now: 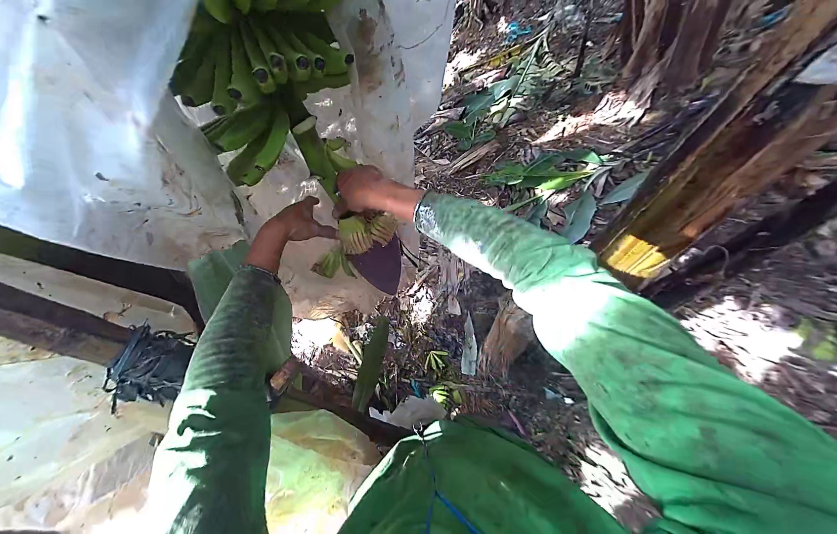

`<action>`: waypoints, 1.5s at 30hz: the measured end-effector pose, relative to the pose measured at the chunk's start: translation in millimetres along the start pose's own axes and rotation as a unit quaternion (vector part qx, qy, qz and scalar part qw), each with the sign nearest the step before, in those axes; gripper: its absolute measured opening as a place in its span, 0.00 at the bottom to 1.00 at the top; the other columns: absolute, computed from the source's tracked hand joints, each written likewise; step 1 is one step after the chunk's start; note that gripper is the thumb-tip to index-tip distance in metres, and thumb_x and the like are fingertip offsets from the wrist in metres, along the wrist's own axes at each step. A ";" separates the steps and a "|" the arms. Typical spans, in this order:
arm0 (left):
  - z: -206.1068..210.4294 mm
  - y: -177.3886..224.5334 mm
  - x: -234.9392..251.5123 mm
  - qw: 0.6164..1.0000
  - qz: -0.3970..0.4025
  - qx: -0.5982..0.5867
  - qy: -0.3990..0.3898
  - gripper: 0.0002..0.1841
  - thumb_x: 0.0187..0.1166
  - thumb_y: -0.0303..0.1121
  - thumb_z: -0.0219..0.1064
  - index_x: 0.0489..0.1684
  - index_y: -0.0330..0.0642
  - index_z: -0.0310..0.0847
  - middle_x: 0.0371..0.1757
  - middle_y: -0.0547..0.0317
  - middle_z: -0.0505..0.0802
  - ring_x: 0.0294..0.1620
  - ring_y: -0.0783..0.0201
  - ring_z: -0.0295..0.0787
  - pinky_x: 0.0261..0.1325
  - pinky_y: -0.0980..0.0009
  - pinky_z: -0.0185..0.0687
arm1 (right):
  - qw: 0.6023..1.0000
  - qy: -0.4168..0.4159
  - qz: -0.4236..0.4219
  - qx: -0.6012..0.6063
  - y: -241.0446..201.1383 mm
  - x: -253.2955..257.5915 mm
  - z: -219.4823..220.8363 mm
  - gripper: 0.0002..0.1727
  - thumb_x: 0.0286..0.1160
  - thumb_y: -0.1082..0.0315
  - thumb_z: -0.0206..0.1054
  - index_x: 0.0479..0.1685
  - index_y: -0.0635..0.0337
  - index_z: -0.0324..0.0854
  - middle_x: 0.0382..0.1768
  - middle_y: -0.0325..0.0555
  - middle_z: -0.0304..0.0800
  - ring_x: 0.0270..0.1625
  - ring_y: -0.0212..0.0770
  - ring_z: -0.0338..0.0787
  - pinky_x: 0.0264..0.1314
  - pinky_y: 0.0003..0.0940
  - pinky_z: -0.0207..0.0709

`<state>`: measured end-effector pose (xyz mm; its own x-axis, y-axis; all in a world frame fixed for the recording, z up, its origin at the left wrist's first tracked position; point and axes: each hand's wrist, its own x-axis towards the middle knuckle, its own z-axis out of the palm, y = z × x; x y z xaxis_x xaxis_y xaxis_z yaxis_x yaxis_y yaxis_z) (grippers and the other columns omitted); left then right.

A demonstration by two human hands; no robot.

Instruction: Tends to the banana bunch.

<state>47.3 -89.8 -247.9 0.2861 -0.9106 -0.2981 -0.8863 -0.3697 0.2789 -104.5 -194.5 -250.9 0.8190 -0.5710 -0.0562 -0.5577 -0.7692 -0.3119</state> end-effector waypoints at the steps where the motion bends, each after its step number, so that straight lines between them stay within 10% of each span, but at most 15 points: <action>1: 1.7 -2.4 -0.5 0.999 0.008 -0.038 0.017 0.52 0.66 0.50 0.83 0.89 0.34 0.57 0.79 0.29 0.77 0.78 0.34 0.76 0.79 0.37 0.69 | 0.999 -0.017 -0.014 -0.033 0.5 4.6 -8.4 0.33 0.68 0.39 0.75 0.51 0.66 0.88 0.55 0.67 0.88 0.62 0.68 0.86 0.61 0.73 0.76; 6: 31.8 7.9 -6.4 0.976 0.014 -0.192 0.099 0.40 0.76 0.39 0.75 0.87 0.34 0.60 0.80 0.33 0.76 0.75 0.38 0.79 0.76 0.42 0.73 | 0.940 -0.085 -0.067 -0.323 -17.5 7.3 -27.6 0.12 0.76 0.70 0.68 0.48 0.73 0.86 0.54 0.67 0.86 0.64 0.68 0.83 0.67 0.68 0.71; 10: 99.4 32.7 -50.8 0.961 0.033 -0.221 0.162 0.28 0.80 0.39 0.70 0.78 0.39 0.73 0.67 0.38 0.87 0.63 0.44 0.88 0.67 0.42 0.83 | 0.952 -0.074 -0.013 -0.296 16.4 34.2 -43.9 0.14 0.67 0.66 0.76 0.43 0.70 0.87 0.50 0.66 0.89 0.59 0.67 0.86 0.62 0.70 0.73; 13: 164.4 37.7 -83.6 0.964 0.117 -0.238 0.034 0.23 0.82 0.37 0.66 0.74 0.36 0.78 0.65 0.43 0.90 0.65 0.52 0.89 0.72 0.51 0.82 | 0.991 -0.026 0.035 -0.126 39.1 73.7 -64.3 0.31 0.61 0.55 0.84 0.56 0.71 0.84 0.59 0.72 0.86 0.66 0.71 0.84 0.63 0.76 0.72; 17: 251.8 30.0 -125.3 0.896 0.237 -0.271 -0.261 0.21 0.81 0.19 0.59 0.72 0.32 0.81 0.68 0.43 0.90 0.69 0.55 0.87 0.77 0.55 0.77 | 0.987 0.065 -0.143 0.035 40.9 124.3 -64.5 0.40 0.71 0.78 0.67 0.89 0.57 0.62 0.79 0.65 0.74 0.81 0.67 0.74 0.81 0.67 0.64; 21: 308.7 10.4 -146.4 0.885 0.210 -0.236 -0.342 0.23 0.76 0.17 0.59 0.70 0.34 0.83 0.67 0.40 0.90 0.71 0.48 0.85 0.78 0.48 0.74 | 0.982 0.098 -0.163 -0.004 29.7 157.1 -59.4 0.27 0.70 0.71 0.71 0.71 0.67 0.76 0.66 0.67 0.84 0.70 0.66 0.83 0.69 0.69 0.74; 29: 375.9 -42.7 -138.0 0.868 0.238 -0.338 -0.276 0.22 0.76 0.30 0.64 0.67 0.29 0.82 0.63 0.37 0.90 0.67 0.49 0.86 0.75 0.50 0.77 | 0.977 0.114 -0.080 -0.161 12.7 161.3 -66.1 0.29 0.68 0.63 0.75 0.68 0.70 0.77 0.69 0.68 0.78 0.66 0.71 0.82 0.60 0.70 0.76; 36: 350.0 -36.7 -157.8 0.898 0.127 -0.202 -0.371 0.20 0.83 0.25 0.62 0.74 0.35 0.80 0.68 0.35 0.88 0.70 0.42 0.84 0.77 0.44 0.73 | 0.975 0.062 -0.034 -0.211 -6.3 142.8 -71.2 0.17 0.72 0.65 0.71 0.48 0.75 0.84 0.54 0.70 0.85 0.61 0.69 0.84 0.58 0.69 0.75; 42: 370.7 -42.7 -147.9 0.954 0.039 -0.202 -0.218 0.15 0.79 0.36 0.69 0.58 0.42 0.91 0.61 0.43 0.92 0.66 0.48 0.86 0.74 0.47 0.77 | 0.993 -0.028 -0.113 -0.014 43.8 159.0 -41.9 0.37 0.65 0.65 0.80 0.78 0.65 0.73 0.66 0.69 0.83 0.69 0.68 0.82 0.70 0.72 0.70; 45: 345.3 -27.1 -124.8 0.979 -0.038 -0.199 -0.011 0.16 0.79 0.44 0.70 0.58 0.48 0.93 0.63 0.40 0.88 0.67 0.46 0.84 0.73 0.49 0.78 | 0.968 0.069 -0.188 0.154 66.5 158.7 -3.0 0.24 0.78 0.65 0.72 0.69 0.69 0.80 0.60 0.67 0.87 0.65 0.63 0.87 0.73 0.62 0.73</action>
<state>-90.2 97.6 -533.4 0.3333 -0.8752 -0.3506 -0.6500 -0.4827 0.5869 -12.0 -337.1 -277.7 0.9188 -0.3164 0.2361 -0.1397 -0.8199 -0.5552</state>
